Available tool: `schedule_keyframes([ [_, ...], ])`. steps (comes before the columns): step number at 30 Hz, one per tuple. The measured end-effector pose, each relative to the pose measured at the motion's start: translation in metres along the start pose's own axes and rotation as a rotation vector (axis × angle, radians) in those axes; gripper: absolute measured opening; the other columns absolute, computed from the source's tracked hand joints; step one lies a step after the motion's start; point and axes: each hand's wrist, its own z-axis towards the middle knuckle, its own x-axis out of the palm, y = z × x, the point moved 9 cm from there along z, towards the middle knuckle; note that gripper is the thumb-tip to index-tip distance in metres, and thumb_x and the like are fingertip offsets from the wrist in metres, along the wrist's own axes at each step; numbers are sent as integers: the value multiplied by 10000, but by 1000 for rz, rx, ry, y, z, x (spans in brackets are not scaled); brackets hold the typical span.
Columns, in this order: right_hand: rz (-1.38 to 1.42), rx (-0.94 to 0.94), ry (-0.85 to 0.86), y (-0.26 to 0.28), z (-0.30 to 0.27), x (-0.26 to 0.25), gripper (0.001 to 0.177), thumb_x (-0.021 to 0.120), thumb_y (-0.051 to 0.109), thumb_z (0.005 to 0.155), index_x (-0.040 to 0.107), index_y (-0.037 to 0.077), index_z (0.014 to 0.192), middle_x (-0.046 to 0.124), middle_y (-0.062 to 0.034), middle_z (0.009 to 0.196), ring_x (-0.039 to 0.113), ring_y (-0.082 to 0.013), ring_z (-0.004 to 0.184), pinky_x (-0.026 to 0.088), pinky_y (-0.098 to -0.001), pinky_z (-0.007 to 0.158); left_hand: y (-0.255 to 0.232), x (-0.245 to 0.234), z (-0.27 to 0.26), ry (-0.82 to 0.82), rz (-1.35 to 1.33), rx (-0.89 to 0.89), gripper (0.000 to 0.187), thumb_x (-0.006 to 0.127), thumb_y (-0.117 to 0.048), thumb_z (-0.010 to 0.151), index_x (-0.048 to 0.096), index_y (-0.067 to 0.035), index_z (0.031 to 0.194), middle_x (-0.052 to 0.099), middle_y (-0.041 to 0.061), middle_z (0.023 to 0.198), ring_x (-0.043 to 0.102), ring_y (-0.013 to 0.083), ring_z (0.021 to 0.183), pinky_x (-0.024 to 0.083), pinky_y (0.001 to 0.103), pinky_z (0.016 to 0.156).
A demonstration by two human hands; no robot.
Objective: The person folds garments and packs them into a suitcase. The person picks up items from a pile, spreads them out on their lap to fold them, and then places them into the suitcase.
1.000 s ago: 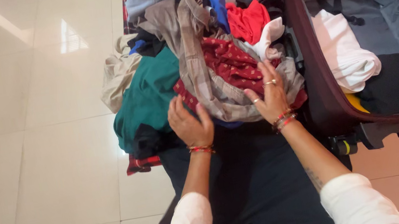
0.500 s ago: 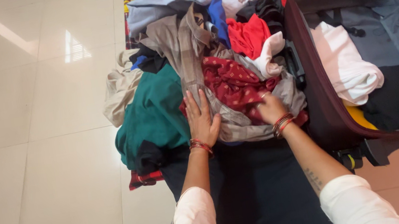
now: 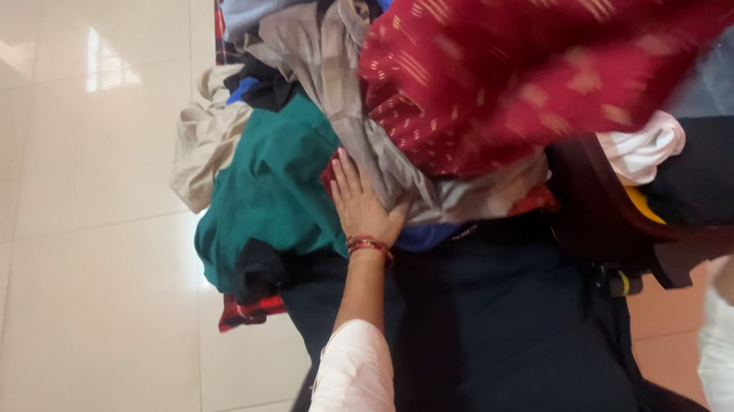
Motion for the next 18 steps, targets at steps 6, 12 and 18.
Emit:
schedule_keyframes([
  [6,-588,240,293,-18,-104,-27,837,750,437,927,275,65,1508,248,-226,1510,475,-375,1285,466,-415,1049,-25,14,-30,-55,-122,-206,1182,824,-382,650,209,67,1554,169,266,1644,117,396,1542,109,536,1232],
  [12,-1019,866,990,-119,-292,-8,1088,825,493,862,129,62,1578,63,-291,1621,379,-440,1349,415,-422,1082,0,15,-53,-91,-282,-13,961,799,-310,741,341,1,1526,198,279,1626,196,440,1507,181,528,1223],
  [18,-1187,351,710,-149,-280,46,1335,900,511,651,83,-1,1575,51,-332,1630,231,-476,1507,312,-454,1195,21,38,-60,-177,-179,62,708,607,77,749,438,22,1435,271,226,1698,265,442,1577,242,493,1295],
])
